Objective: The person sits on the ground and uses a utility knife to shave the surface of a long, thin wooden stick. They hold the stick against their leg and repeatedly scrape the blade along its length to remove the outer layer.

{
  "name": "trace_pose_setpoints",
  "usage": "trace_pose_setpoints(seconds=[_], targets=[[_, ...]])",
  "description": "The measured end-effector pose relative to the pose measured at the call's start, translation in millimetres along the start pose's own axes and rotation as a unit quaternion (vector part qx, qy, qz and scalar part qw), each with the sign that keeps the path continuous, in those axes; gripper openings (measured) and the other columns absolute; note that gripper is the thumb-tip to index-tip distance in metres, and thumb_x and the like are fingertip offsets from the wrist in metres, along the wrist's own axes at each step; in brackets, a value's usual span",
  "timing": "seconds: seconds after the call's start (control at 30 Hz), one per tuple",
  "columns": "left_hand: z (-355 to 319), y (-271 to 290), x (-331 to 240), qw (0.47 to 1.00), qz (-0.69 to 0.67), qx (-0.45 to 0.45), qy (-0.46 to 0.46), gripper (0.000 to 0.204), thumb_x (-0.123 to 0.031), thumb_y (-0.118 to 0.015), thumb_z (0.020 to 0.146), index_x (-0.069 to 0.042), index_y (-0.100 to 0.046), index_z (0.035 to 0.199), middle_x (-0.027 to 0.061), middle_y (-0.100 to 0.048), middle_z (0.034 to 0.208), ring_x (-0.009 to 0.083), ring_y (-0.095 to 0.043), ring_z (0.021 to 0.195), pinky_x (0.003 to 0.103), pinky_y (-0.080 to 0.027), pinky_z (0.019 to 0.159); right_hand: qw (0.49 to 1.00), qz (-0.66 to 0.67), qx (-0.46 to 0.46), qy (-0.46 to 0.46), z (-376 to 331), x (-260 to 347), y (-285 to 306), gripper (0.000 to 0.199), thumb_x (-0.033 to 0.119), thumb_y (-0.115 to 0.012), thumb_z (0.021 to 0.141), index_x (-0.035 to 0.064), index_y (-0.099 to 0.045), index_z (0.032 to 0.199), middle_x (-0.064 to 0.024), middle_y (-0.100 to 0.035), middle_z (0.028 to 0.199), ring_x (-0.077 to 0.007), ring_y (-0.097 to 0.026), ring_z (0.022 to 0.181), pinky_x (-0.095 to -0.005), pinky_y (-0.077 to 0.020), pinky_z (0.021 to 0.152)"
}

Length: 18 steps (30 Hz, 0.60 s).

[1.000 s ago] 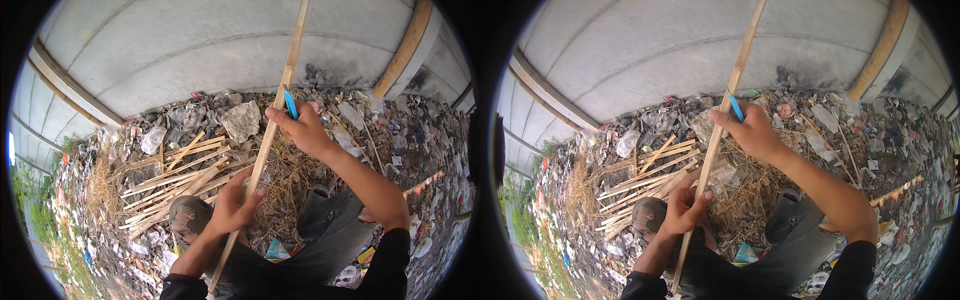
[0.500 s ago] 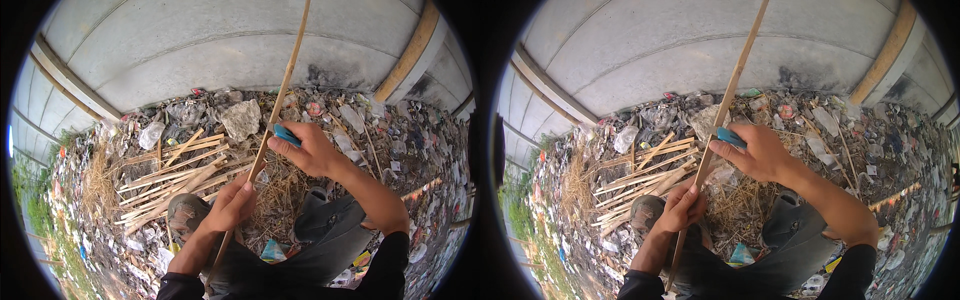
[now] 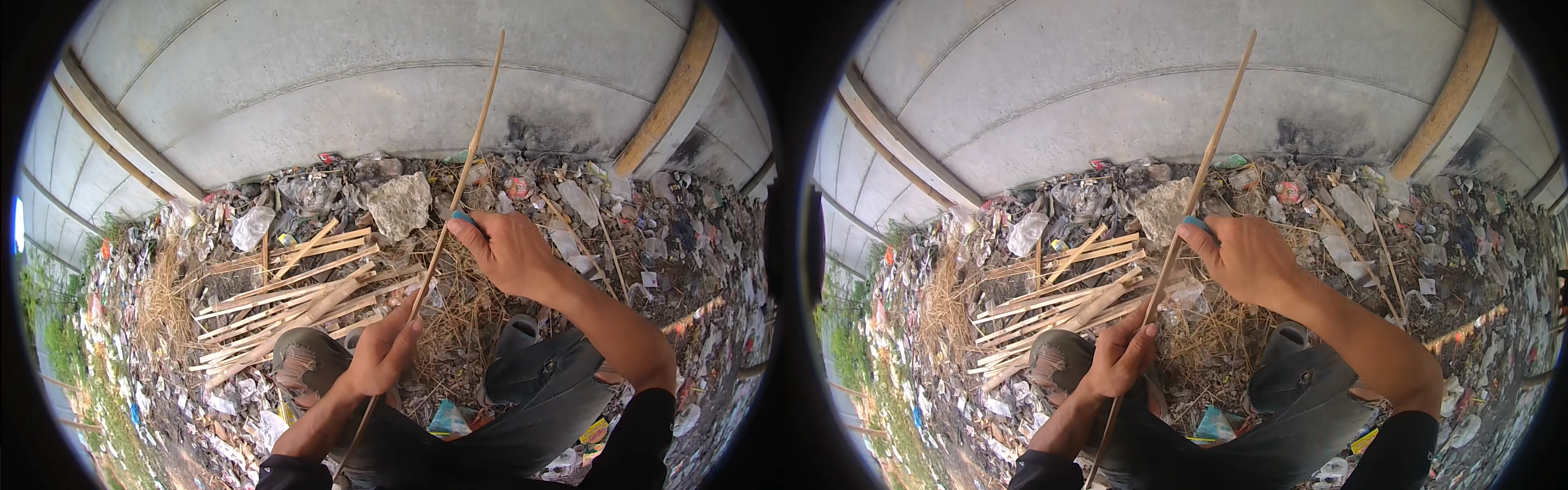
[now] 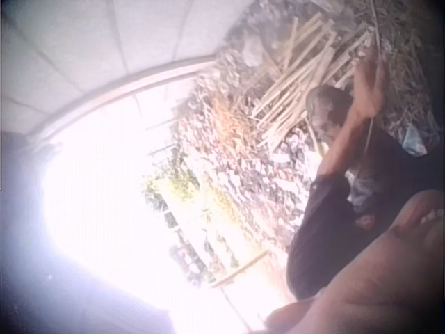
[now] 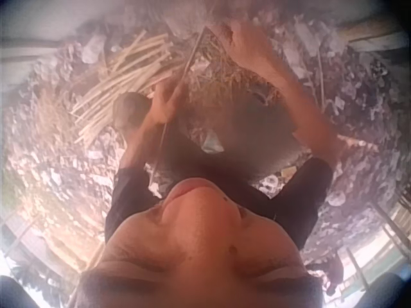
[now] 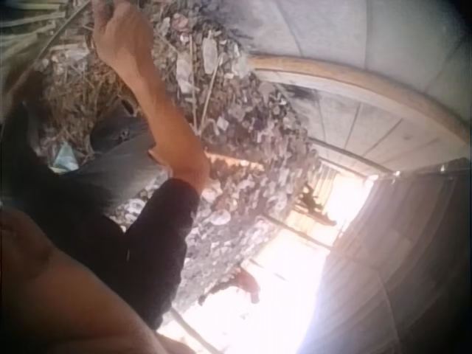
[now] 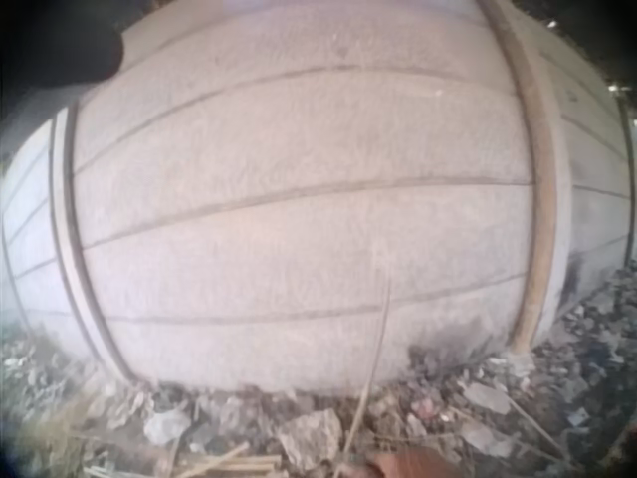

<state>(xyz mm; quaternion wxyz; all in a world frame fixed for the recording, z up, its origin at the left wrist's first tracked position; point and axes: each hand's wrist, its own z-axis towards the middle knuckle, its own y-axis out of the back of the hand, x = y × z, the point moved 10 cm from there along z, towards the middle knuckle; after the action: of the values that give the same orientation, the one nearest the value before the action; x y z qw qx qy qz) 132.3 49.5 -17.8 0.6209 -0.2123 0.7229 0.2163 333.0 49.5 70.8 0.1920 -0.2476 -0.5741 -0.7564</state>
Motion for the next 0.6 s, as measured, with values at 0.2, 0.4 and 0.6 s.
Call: trace_pose_setpoints(seconds=[0.2, 0.4, 0.6], targets=[[0.5, 7.1, 6.1, 0.999, -0.022, -0.026, 0.036, 0.054, -0.022, -0.053, 0.112, 0.001, -0.039, 0.160, -0.0074, -0.051, 0.072, 0.0017, -0.046, 0.063, 0.021, -0.039, 0.057, 0.992, 0.013, 0.106, 0.063, -36.7, 39.9, -50.6, 0.062, 0.057, -0.051, 0.106, 0.0019, -0.072, 0.087, -0.0217, -0.063, 0.059, -0.0448, -0.067, 0.060, -0.0540, -0.0514, 0.055], [15.8, 16.8, -1.1, 0.998, 0.023, -0.044, 0.029, 0.050, -0.020, -0.054, 0.111, -0.001, -0.045, 0.157, -0.0076, -0.052, 0.071, 0.0021, -0.046, 0.063, 0.023, -0.040, 0.056, 0.994, -0.006, 0.082, 0.073, -14.9, 35.0, -36.0, 0.060, 0.056, -0.055, 0.106, 0.0048, -0.067, 0.079, -0.0185, -0.061, 0.058, -0.0428, -0.064, 0.054, -0.0499, -0.0491, 0.051], [-3.0, -2.4, -3.9, 0.998, 0.064, 0.021, -0.014, 0.056, -0.020, -0.054, 0.111, -0.001, -0.039, 0.161, -0.0056, -0.051, 0.073, 0.0026, -0.046, 0.067, 0.022, -0.040, 0.061, 0.989, -0.005, -0.102, -0.109, 28.3, -73.1, 56.6, 0.069, 0.060, -0.044, 0.109, -0.0009, -0.069, 0.087, -0.0151, -0.062, 0.058, -0.0335, -0.070, 0.058, -0.0477, -0.0526, 0.055]])
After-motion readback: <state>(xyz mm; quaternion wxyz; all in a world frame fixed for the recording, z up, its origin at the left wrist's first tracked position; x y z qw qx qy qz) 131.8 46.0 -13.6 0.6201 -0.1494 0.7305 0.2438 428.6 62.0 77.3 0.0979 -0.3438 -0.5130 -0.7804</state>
